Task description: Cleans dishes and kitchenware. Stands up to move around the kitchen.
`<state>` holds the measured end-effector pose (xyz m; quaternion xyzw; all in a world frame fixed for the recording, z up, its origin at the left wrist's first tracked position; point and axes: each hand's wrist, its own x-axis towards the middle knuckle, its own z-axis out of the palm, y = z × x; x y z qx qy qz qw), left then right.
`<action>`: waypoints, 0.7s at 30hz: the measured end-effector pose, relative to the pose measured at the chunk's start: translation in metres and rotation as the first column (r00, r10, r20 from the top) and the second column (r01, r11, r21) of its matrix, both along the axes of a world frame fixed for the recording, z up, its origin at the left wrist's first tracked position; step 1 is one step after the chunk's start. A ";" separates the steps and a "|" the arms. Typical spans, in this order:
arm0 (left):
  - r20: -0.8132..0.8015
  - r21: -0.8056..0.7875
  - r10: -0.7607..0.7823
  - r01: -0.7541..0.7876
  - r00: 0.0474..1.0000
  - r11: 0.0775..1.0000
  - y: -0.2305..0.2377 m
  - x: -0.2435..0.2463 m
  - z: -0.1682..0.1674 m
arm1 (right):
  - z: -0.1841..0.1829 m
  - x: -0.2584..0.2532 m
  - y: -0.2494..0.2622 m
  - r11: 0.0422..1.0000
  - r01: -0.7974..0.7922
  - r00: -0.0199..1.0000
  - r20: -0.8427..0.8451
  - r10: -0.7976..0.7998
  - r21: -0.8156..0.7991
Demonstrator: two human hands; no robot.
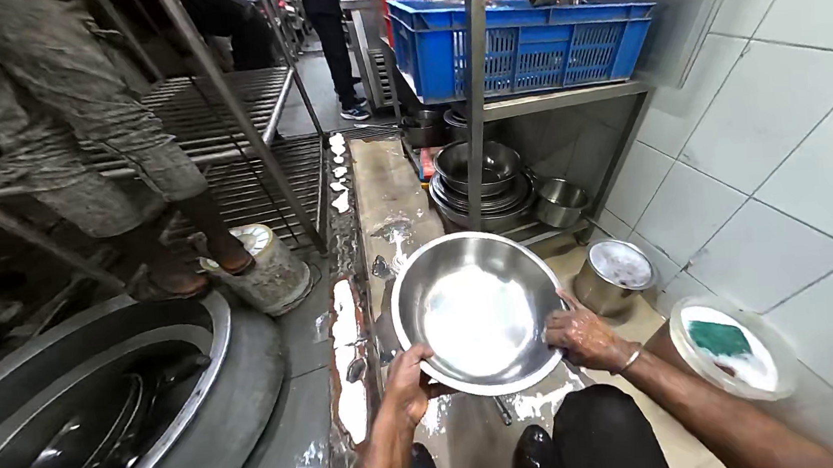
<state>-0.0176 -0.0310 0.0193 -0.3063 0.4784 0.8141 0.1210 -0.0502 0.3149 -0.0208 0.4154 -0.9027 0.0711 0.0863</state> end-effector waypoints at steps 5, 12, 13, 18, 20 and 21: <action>0.032 -0.214 -0.138 0.142 0.990 0.966 -0.023 -0.017 0.000 | 0.026 0.035 -0.032 0.921 -0.031 0.999 0.014 0.040 -0.388; -0.103 -0.498 -0.257 0.174 0.961 0.850 -0.014 -0.016 -0.010 | 0.043 0.032 -0.088 0.548 0.476 0.875 0.303 -0.379 -0.688; -0.143 -0.568 -0.292 0.164 0.946 0.807 -0.014 -0.015 -0.011 | 0.038 0.034 -0.091 0.460 0.554 0.831 0.427 -0.356 -0.694; -0.251 -0.690 -0.304 0.051 0.919 0.722 -0.036 -0.030 -0.015 | 0.020 0.051 -0.110 0.042 0.760 0.650 0.758 -0.053 -0.649; -0.287 -0.702 -0.305 0.017 0.908 0.712 -0.049 -0.034 -0.007 | 0.024 0.056 -0.114 -0.104 0.804 0.591 0.806 0.037 -0.585; -0.305 -0.680 -0.282 0.000 0.909 0.734 -0.053 -0.034 -0.002 | 0.028 0.059 -0.114 -0.171 0.814 0.572 0.817 0.072 -0.555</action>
